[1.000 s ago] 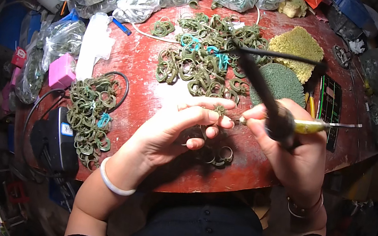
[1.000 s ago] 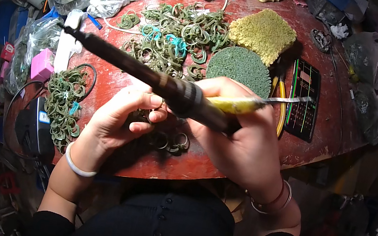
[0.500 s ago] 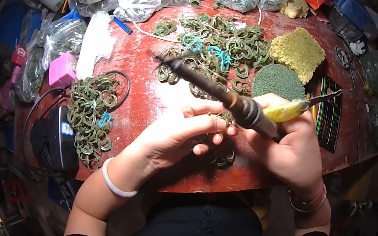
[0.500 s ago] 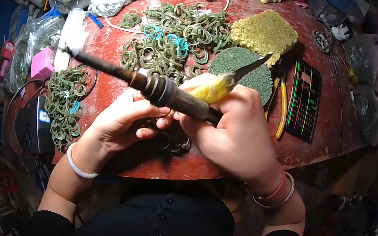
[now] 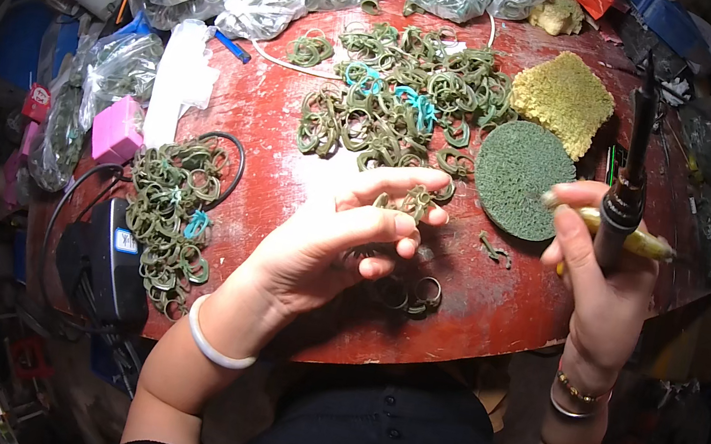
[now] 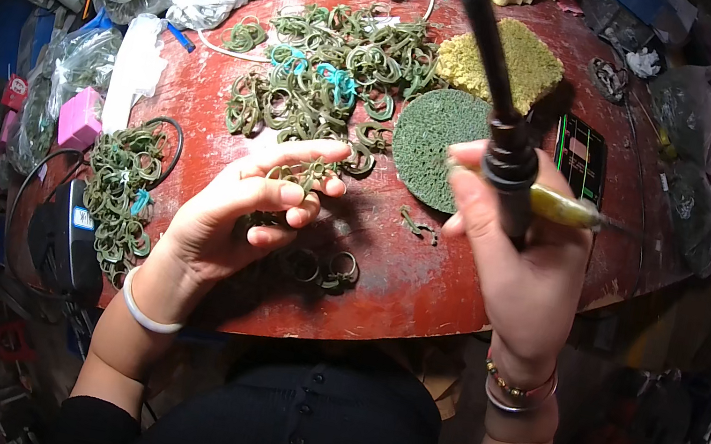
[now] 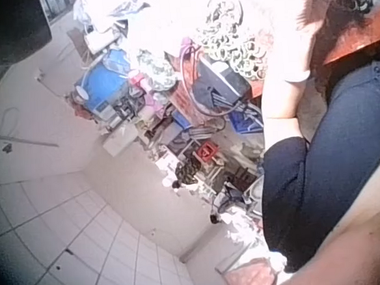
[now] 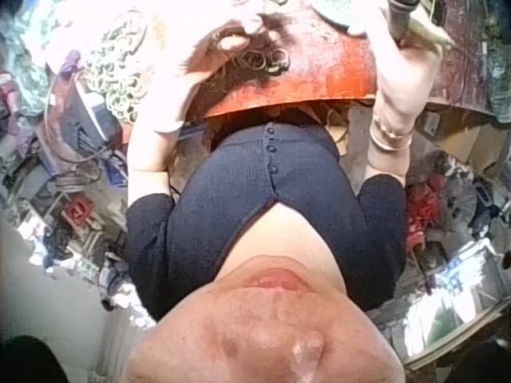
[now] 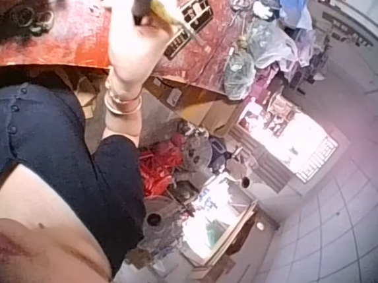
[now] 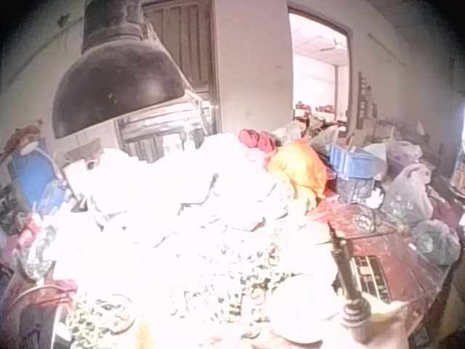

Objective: Soldering small metal components using a soldering iron on a workspace.

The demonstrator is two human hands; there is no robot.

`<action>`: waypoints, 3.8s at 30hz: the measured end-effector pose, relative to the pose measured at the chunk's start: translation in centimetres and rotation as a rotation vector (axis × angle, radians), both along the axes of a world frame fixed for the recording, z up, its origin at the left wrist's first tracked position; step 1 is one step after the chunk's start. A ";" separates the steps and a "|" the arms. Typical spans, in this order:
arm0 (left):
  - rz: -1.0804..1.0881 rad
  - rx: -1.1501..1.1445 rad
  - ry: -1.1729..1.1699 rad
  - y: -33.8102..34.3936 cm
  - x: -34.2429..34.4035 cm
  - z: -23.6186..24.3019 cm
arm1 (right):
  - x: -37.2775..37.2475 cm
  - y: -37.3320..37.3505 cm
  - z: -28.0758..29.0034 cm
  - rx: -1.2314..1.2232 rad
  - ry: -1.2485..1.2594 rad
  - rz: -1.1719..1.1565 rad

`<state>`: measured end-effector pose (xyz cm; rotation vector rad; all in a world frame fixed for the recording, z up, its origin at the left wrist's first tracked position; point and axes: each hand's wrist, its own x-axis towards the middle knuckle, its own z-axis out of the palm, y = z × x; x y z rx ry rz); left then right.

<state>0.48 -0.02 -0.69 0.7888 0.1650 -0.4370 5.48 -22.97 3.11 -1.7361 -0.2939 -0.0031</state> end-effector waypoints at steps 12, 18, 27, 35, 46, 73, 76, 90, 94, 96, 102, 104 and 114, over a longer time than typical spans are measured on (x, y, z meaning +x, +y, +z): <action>-0.006 0.163 -0.083 -0.6 -0.2 0.1 | 0.4 -4.1 -3.6 -0.740 -0.618 -0.328; -0.039 0.200 0.011 -0.7 0.0 0.3 | -3.9 -2.6 -3.7 -0.344 -0.397 0.021; -0.037 0.334 -0.042 -1.1 -0.3 0.5 | -3.4 -0.8 -1.9 0.221 0.118 0.057; -0.035 0.359 -0.035 -1.2 -0.4 0.7 | -2.8 2.4 -2.6 0.144 0.001 0.078; -0.096 0.378 -0.074 -1.0 -0.2 0.5 | -2.6 2.3 -2.2 0.088 0.113 0.113; -0.047 0.268 -0.002 -0.8 -0.3 0.8 | -2.1 2.3 -3.2 0.055 -0.164 0.134; -0.076 0.243 -0.058 -0.7 -0.2 0.3 | -2.4 2.2 -3.1 0.096 -0.212 -0.017; 0.019 0.527 -0.397 -1.8 -0.5 -0.2 | -2.0 3.4 -3.7 0.078 -0.126 0.219; 0.074 0.598 -0.607 -1.8 -0.3 -1.0 | -2.1 3.3 -3.6 0.135 -0.106 0.167; -0.033 0.576 -0.364 -1.5 -0.4 0.2 | -2.0 3.2 -4.0 0.150 -0.063 0.162; -0.055 0.372 -0.153 -1.4 -0.4 1.2 | -2.1 2.8 -3.6 0.123 -0.120 0.144; -0.067 0.382 -0.172 -1.3 -0.4 1.2 | -2.3 2.8 -3.5 0.135 -0.080 0.132; -0.099 0.336 -0.242 -1.6 -0.3 0.9 | -2.5 2.6 -2.3 0.115 -0.210 0.110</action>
